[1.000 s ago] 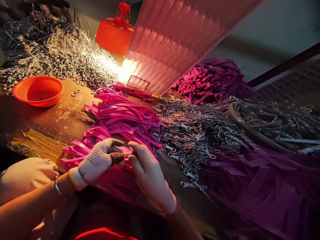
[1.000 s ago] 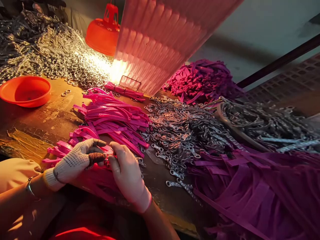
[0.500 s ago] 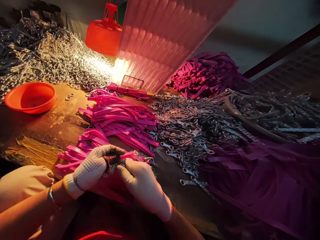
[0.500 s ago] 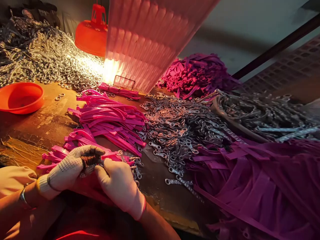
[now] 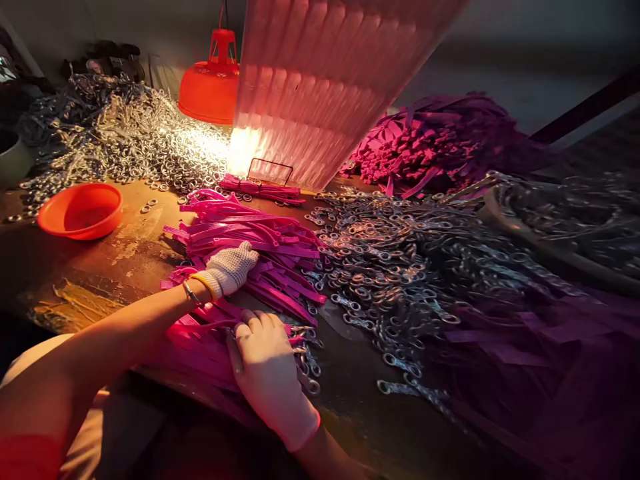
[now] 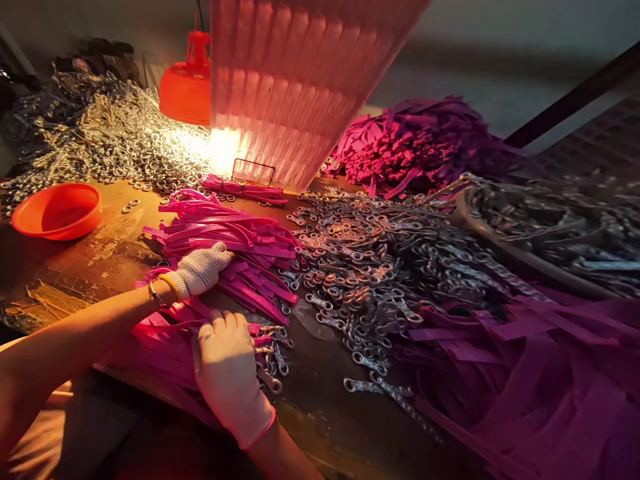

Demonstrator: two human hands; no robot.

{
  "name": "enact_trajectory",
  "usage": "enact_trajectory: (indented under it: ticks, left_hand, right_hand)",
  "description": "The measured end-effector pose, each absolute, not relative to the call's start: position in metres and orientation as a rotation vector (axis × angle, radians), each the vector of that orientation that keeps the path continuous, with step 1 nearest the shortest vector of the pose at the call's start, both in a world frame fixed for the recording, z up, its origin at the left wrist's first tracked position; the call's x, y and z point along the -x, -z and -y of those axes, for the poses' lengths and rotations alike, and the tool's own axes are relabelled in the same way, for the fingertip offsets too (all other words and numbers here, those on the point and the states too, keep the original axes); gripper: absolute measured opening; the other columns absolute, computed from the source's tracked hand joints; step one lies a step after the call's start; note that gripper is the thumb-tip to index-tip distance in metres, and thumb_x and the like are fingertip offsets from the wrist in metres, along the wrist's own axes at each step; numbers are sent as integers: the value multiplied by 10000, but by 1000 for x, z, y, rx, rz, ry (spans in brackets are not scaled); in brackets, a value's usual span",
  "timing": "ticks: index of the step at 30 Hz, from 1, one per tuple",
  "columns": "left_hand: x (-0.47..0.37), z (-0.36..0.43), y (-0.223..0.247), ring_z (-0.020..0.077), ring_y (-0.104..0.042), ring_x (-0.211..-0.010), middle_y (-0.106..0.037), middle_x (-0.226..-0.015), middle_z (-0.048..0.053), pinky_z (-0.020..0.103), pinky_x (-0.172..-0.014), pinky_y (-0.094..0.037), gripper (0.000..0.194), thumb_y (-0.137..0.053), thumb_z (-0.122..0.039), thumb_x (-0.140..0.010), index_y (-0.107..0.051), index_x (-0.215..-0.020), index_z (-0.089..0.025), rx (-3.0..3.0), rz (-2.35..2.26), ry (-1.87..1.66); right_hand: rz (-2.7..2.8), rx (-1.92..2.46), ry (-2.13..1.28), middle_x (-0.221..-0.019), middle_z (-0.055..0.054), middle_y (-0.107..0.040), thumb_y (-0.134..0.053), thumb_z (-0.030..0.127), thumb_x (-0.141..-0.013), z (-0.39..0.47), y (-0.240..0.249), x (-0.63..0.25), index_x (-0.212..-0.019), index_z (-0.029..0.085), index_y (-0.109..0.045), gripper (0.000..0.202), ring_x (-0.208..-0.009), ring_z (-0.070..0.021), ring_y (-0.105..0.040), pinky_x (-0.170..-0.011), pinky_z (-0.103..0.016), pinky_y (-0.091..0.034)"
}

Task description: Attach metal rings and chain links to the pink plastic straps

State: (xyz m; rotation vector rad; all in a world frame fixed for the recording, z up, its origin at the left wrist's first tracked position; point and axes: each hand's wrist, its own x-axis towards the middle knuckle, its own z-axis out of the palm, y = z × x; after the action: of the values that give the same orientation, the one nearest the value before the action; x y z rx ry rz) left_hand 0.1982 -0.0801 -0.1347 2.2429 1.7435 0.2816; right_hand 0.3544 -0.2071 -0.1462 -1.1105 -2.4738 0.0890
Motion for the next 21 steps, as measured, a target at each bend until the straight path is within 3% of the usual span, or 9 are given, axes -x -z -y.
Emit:
enact_trajectory:
  ticks: [4,9,12,16,21]
  left_hand:
    - [-190,101,132,233,-661,-952,-647,-1169,164,349,-838,-523,387,-438,-11,-835,-665,-1134,-105,-2211,-1706,-400]
    - [-176,165,110,174,-655,-886,-716,-975,81,276,-823,-516,214,-495,-118,-888,-669,-1013,-125,-2037,-1407,-690]
    - [-179,208,95,167,-628,-800,-702,-905,79,275,-736,-495,172,-505,-198,-906,-659,-937,-131,-1693,-1395,-849]
    - [-189,242,88,125,-508,-625,-613,-735,20,244,-565,-400,258,-536,-368,-942,-602,-805,-160,-1367,-1412,-817]
    - [-192,252,98,119,-418,-527,-503,-589,-8,258,-488,-311,407,-473,-486,-976,-518,-717,-176,-1218,-1324,-796]
  right_hand:
    - [2434,1074,-168,-1110,-146,-659,-551,190,-955,207,153,-357,-960,167,-637,90,-1010,-295,-559,-879,-478,-469]
    - [2174,962,-235,-1285,-145,-600,-521,200,-989,207,150,-369,-1284,211,-565,299,-1181,-293,-537,-967,-501,-451]
    - [2066,931,-413,-1114,-71,-668,-500,184,-1003,210,138,-377,-1344,270,-529,353,-1010,-220,-614,-864,-389,-490]
    - [2181,936,-527,-985,-35,-707,-483,190,-1012,219,122,-377,-1249,255,-594,270,-859,-190,-645,-756,-318,-472]
    - [2463,1025,-58,-729,-39,-640,-404,106,-960,229,117,-371,-1124,150,-649,298,-614,-192,-563,-607,-324,-336]
